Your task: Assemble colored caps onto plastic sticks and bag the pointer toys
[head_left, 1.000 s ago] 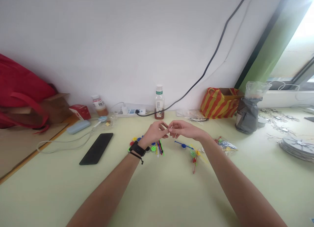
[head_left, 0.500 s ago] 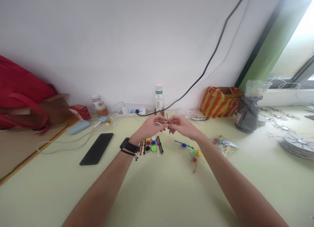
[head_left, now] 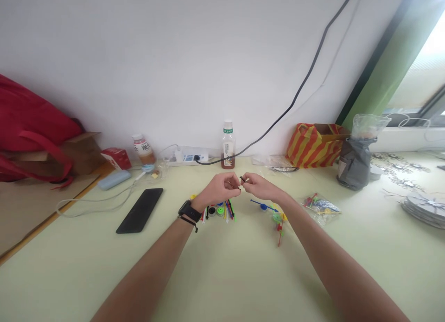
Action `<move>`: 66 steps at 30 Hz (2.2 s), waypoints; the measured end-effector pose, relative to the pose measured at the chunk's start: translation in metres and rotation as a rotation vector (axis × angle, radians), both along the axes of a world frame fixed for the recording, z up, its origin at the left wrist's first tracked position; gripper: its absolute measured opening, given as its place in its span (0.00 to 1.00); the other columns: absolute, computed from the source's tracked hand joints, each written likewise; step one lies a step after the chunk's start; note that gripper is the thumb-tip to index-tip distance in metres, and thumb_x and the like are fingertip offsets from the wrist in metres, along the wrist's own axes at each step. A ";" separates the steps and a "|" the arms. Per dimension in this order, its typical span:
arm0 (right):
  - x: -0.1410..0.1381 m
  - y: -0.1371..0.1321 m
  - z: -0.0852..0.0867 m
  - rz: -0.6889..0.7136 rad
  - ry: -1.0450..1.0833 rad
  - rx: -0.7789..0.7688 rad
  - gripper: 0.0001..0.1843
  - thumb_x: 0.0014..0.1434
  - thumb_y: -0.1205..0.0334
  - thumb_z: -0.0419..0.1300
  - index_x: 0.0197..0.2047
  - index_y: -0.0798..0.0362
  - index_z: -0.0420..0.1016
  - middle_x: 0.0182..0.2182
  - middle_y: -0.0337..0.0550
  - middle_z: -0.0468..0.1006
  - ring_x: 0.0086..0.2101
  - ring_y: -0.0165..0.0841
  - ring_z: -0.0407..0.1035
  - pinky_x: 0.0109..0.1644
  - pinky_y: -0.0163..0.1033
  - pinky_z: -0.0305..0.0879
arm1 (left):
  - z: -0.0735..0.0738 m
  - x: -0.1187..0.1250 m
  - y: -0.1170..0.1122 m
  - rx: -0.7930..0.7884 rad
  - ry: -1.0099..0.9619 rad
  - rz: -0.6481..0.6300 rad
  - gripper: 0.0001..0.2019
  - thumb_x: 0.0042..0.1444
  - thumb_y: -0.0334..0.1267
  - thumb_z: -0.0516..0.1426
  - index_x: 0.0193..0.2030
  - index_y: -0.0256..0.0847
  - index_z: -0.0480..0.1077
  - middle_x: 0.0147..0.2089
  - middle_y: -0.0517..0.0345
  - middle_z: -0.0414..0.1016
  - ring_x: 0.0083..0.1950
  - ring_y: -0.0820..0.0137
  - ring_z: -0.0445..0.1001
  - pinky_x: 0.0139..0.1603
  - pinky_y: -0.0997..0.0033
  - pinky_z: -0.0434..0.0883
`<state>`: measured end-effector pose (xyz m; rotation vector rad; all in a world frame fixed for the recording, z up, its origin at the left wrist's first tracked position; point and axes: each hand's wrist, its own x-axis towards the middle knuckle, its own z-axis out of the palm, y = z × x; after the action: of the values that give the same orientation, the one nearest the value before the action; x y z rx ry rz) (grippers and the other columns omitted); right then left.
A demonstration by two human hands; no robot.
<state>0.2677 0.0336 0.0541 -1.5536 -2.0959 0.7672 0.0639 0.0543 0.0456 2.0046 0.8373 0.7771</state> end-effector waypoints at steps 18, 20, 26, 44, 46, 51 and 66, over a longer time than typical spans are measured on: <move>0.038 -0.003 0.011 0.107 -0.476 -0.285 0.11 0.46 0.61 0.71 0.34 0.51 0.78 0.39 0.45 0.83 0.36 0.40 0.75 0.31 0.37 0.61 | -0.004 -0.004 -0.005 0.317 0.550 0.004 0.12 0.53 0.42 0.64 0.44 0.47 0.79 0.44 0.57 0.84 0.50 0.58 0.77 0.47 0.65 0.71; 0.035 -0.005 0.014 0.132 -0.493 -0.310 0.11 0.45 0.64 0.71 0.34 0.52 0.79 0.39 0.44 0.83 0.36 0.39 0.75 0.31 0.36 0.60 | -0.002 -0.005 -0.005 0.339 0.626 -0.009 0.14 0.51 0.46 0.66 0.45 0.47 0.79 0.46 0.57 0.83 0.53 0.56 0.76 0.51 0.63 0.70; 0.032 -0.009 0.024 0.185 -0.440 -0.296 0.08 0.52 0.64 0.66 0.38 0.52 0.78 0.39 0.44 0.83 0.38 0.37 0.75 0.33 0.35 0.61 | 0.005 -0.008 -0.006 0.361 0.709 -0.068 0.24 0.44 0.47 0.70 0.50 0.50 0.78 0.50 0.57 0.82 0.54 0.54 0.75 0.55 0.61 0.70; 0.019 -0.008 0.029 0.132 0.465 -0.123 0.04 0.57 0.64 0.57 0.38 0.52 0.70 0.25 0.35 0.73 0.29 0.30 0.69 0.35 0.35 0.63 | 0.027 0.016 -0.020 0.287 -0.076 -0.056 0.09 0.65 0.40 0.60 0.49 0.42 0.74 0.46 0.55 0.81 0.45 0.68 0.81 0.51 0.66 0.78; 0.018 -0.009 0.030 0.143 0.439 -0.086 0.03 0.59 0.62 0.57 0.37 0.51 0.68 0.26 0.35 0.73 0.30 0.30 0.67 0.34 0.34 0.61 | 0.029 0.015 -0.021 0.311 -0.065 -0.052 0.06 0.64 0.37 0.60 0.45 0.41 0.76 0.43 0.55 0.81 0.43 0.68 0.81 0.49 0.67 0.78; 0.024 -0.003 0.020 -0.033 0.000 0.003 0.11 0.65 0.64 0.49 0.43 0.51 0.71 0.36 0.41 0.77 0.36 0.32 0.68 0.36 0.34 0.61 | 0.015 0.020 -0.023 0.340 0.031 0.021 0.05 0.60 0.37 0.62 0.33 0.40 0.74 0.34 0.59 0.79 0.37 0.69 0.78 0.43 0.69 0.76; 0.044 0.013 -0.016 -0.018 -0.377 -0.252 0.10 0.53 0.65 0.67 0.40 0.53 0.77 0.34 0.46 0.83 0.32 0.36 0.76 0.30 0.35 0.61 | -0.020 0.024 -0.020 0.508 0.524 0.063 0.11 0.61 0.41 0.62 0.48 0.47 0.81 0.46 0.52 0.84 0.54 0.54 0.76 0.56 0.55 0.70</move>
<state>0.3114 0.0466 0.0385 -1.9806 -2.3121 0.8076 0.0884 0.0341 0.0255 2.7141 1.0781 0.5328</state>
